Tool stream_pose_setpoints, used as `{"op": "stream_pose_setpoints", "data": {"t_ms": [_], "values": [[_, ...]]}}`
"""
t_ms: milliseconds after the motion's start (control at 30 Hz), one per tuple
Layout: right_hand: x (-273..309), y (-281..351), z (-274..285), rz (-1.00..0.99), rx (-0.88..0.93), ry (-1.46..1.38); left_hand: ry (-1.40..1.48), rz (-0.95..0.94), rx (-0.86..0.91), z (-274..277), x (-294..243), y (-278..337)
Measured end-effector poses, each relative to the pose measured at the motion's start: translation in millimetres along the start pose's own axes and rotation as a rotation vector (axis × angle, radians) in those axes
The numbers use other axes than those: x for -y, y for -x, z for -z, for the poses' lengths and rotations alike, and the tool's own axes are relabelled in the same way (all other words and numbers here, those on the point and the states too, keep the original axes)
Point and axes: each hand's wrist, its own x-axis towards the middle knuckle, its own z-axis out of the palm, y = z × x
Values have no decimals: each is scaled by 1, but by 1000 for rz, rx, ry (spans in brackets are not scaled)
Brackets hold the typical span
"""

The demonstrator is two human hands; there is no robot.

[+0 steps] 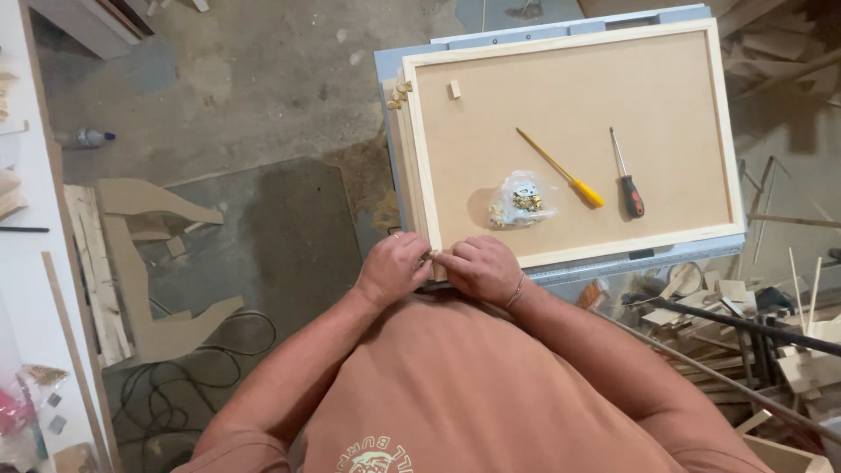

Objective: Assembling a wooden display case by attaching hinges and hardware using a screwdriver

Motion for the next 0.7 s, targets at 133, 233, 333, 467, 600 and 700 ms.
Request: {"op": "stream_pose_setpoints", "data": {"t_ms": [133,233,333,467,600,700], "values": [[-2,4,-2,0,2,0,10,14,-7,1,-1,-1],[-3,7,-4,-7,1,-16,41,16,0,6,-2,-3],[-2,6,-1,5,7,-2,113,43,21,20,-8,-5],[-2,6,-3,21,2,32,146,127,-40,21,-12,5],[0,5,-4,33,-3,62,191,201,-58,27,-18,13],[2,6,-5,49,3,65,184,215,-72,24,-20,17]]}}
